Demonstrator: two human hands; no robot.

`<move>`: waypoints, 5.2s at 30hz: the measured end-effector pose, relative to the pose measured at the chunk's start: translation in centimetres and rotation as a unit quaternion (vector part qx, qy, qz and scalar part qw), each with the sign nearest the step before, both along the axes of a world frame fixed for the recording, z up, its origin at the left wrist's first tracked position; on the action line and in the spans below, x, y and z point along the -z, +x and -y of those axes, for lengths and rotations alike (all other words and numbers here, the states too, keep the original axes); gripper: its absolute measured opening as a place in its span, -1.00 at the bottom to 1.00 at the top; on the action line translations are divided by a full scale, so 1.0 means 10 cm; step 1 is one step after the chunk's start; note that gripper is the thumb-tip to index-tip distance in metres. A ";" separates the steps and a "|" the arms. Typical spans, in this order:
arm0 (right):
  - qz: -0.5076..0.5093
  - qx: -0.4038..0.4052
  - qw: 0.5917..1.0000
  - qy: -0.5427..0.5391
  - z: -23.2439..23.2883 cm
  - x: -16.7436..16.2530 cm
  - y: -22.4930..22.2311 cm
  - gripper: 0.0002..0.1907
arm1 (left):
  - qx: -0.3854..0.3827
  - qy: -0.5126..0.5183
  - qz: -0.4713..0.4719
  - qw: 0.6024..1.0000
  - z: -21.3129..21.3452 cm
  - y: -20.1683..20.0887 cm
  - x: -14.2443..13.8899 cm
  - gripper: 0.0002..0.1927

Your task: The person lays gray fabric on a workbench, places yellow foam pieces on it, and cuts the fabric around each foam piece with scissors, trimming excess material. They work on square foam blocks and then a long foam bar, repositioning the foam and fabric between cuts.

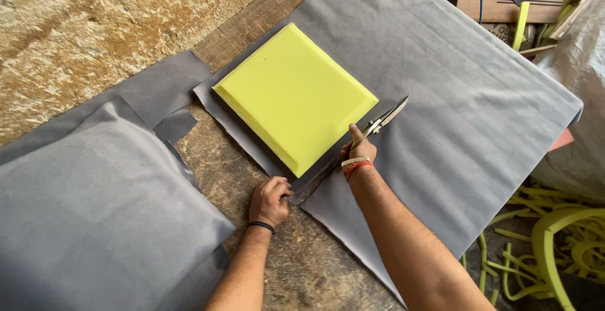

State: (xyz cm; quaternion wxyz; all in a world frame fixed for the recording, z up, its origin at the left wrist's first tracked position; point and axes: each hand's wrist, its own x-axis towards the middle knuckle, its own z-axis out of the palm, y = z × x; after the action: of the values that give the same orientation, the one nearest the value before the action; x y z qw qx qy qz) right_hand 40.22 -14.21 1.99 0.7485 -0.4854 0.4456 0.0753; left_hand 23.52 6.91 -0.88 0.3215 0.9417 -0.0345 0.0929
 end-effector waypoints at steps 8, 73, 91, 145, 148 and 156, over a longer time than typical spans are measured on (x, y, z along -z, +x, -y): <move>-0.046 -0.300 0.952 -0.027 1.39 -0.10 -0.13 -0.50 | -0.155 -0.043 -0.005 0.987 0.29 -0.19 -0.19 -0.74; 0.026 -0.726 0.632 -0.270 0.12 -0.37 2.53 -0.41 | -0.305 0.059 -0.205 0.928 2.38 1.05 -0.31 -0.40; 0.039 -0.702 0.644 -0.301 -0.62 -0.69 2.96 -0.42 | -0.301 0.032 -0.234 0.924 2.39 1.06 -0.28 -0.40; 0.054 -0.420 0.842 -0.335 3.60 -0.10 1.07 -0.35 | -0.342 0.070 -0.284 0.893 0.91 1.15 -0.39 -0.95; 0.036 -0.436 0.845 -0.308 3.65 0.00 0.71 -0.35 | -0.465 -0.057 -0.191 0.863 0.51 1.55 -0.73 -0.84; 0.052 -0.591 0.744 -0.306 2.43 -0.01 0.29 -0.29 | -0.389 -0.004 0.178 0.904 0.23 1.80 -1.58 -0.91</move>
State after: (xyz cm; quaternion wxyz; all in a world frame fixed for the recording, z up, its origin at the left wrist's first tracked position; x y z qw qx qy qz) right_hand 43.13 -38.53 2.10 0.3868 -0.8580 0.0286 0.3369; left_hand 41.50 4.58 14.88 0.2523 0.8466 0.2784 0.3771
